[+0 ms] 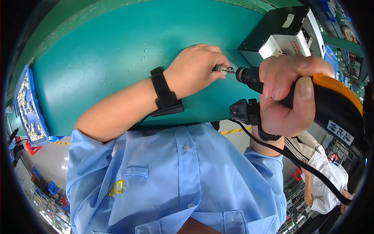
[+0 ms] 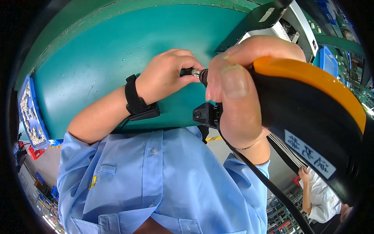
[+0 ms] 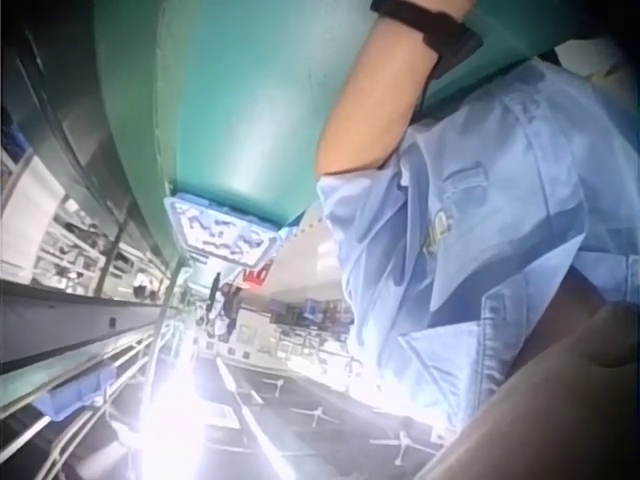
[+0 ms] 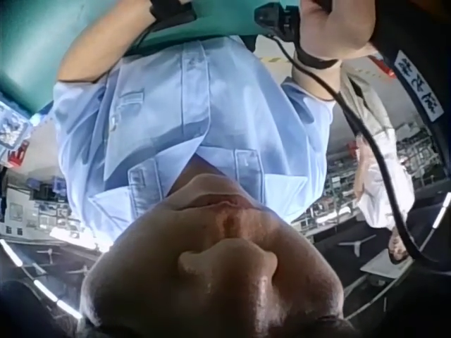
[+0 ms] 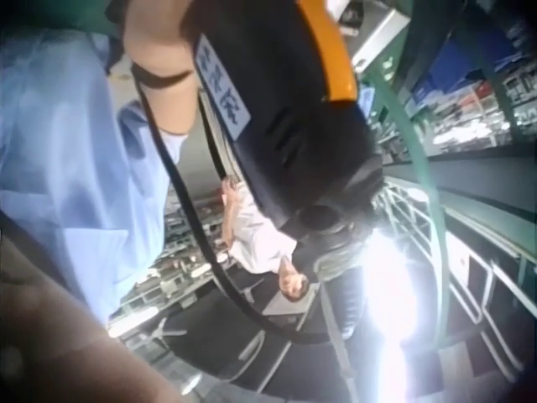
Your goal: Assemble small plastic components using an electric screwdriver at a factory workbench.
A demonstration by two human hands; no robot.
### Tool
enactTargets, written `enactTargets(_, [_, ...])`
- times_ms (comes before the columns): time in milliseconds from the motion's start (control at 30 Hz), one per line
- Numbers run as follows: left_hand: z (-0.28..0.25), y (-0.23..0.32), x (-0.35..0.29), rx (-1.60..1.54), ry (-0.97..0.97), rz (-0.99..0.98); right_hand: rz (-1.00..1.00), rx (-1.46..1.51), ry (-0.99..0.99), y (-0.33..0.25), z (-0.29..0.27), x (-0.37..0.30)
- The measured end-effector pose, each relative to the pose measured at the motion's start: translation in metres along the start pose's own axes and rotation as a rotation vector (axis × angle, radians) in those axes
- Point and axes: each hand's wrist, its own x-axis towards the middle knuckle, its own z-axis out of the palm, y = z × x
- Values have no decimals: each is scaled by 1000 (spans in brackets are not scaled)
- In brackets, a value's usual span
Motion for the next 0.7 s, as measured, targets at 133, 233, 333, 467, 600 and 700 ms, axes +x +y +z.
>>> enactTargets(133, [-1,0,0,-18,0,1,-21,-54,-5,2,2,0])
enactTargets(233, [0,1,1,-13,2,2,-15,-177,-102,0,-1,5])
enactTargets(333, [-1,3,2,2,7,16,-24,-258,-131,1,-1,5])
enactTargets(467, [0,3,1,8,9,28,-30,-258,-21,4,6,2])
enactTargets(600, [5,-4,1,21,27,84,-47,-213,62,11,3,3])
enactTargets(700, [5,-3,0,38,65,73,-126,-255,-45,13,0,4])
